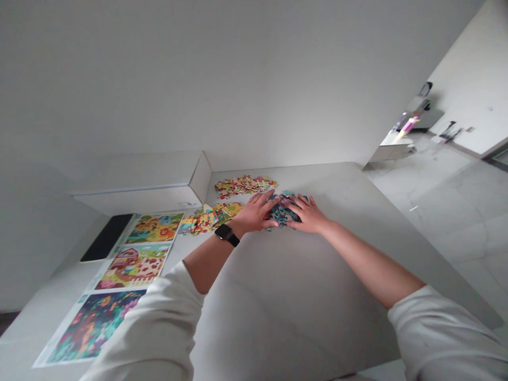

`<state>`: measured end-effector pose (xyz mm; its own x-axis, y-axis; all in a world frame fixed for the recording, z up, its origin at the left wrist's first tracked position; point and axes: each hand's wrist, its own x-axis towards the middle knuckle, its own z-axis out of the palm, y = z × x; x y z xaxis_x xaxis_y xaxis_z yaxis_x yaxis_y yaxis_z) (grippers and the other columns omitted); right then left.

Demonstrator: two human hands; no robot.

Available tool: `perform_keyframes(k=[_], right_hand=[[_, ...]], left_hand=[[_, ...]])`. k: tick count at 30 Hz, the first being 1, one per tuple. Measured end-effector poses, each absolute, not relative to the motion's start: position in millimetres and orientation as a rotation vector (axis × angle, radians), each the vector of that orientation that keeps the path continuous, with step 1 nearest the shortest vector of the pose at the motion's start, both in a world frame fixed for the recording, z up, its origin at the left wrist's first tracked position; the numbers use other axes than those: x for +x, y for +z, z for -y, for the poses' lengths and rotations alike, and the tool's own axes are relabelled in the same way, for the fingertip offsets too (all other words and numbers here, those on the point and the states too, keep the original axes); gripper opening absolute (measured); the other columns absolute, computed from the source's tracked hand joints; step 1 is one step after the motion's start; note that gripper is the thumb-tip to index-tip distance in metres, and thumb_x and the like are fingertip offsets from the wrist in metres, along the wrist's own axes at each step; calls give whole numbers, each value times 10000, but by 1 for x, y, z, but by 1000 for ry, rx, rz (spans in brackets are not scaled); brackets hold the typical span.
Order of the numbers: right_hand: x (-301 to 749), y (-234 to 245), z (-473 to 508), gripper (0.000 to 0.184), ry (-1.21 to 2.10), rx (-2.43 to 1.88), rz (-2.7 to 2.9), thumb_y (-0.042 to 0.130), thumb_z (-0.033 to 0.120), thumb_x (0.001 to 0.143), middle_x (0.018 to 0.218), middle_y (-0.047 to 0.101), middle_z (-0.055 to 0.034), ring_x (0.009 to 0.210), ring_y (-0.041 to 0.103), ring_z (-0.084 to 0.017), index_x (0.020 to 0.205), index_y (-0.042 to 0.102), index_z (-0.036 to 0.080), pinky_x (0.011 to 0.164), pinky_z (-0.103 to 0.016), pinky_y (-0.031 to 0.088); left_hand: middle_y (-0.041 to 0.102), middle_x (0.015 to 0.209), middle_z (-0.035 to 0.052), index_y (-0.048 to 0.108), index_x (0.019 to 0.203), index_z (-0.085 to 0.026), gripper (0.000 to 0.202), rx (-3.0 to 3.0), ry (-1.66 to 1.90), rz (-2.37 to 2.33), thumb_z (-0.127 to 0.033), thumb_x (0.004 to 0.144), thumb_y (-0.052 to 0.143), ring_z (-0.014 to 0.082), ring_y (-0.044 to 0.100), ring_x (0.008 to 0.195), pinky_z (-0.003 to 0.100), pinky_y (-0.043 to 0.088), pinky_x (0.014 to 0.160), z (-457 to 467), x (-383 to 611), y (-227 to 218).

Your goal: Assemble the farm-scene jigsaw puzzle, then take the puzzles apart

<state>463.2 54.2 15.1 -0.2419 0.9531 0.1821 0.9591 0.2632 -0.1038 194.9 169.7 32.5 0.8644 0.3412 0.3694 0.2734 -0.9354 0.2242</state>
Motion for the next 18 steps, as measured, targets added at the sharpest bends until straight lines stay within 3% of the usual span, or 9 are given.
perform_keyframes(k=[4,7,10,12,14,18], right_hand=[[454,36,-42,536,-62,-1715,2146,666,420,1027,1571,636,-117,1461,559,-357,1550,623,309,1229,-584,428],[436,44,-29,378,18,-1659,2053,660,305,1021,1363,766,-94,1228,712,-287,1390,736,290,1079,-450,558],[407,40,-14,261,134,-1592,2034,644,262,1021,1144,826,-55,965,763,-224,1230,799,282,925,-366,594],[386,34,-7,227,187,-1546,2046,656,261,1014,1051,830,-37,861,751,-197,1170,819,288,857,-334,588],[368,26,-2,214,217,-1511,2042,690,278,995,1010,830,-36,821,743,-193,1158,826,294,822,-326,583],[349,12,1,284,200,-1484,1962,760,277,925,1023,837,-56,879,766,-234,1203,816,294,840,-364,602]], left_hand=[[702,1432,170,670,1451,-206,576,2622,828,-555,-617,1095,480,326,647,1331,484,487,1160,-135,157,58],[792,1155,127,772,1221,-205,550,2313,865,-778,-642,1090,464,251,734,1009,372,593,901,-109,121,60],[779,993,121,764,1065,-169,663,1841,902,-924,-750,1044,446,191,690,745,269,527,581,-95,91,47],[763,949,116,738,1059,-158,679,1627,954,-1015,-752,1049,409,170,658,655,247,467,502,-89,79,36],[762,964,111,734,1081,-172,552,1731,1012,-1085,-652,1071,462,170,664,669,262,496,547,-84,76,29],[782,1134,107,776,1135,-240,197,2589,850,-699,-301,1050,609,228,718,975,369,578,868,-70,88,28]])
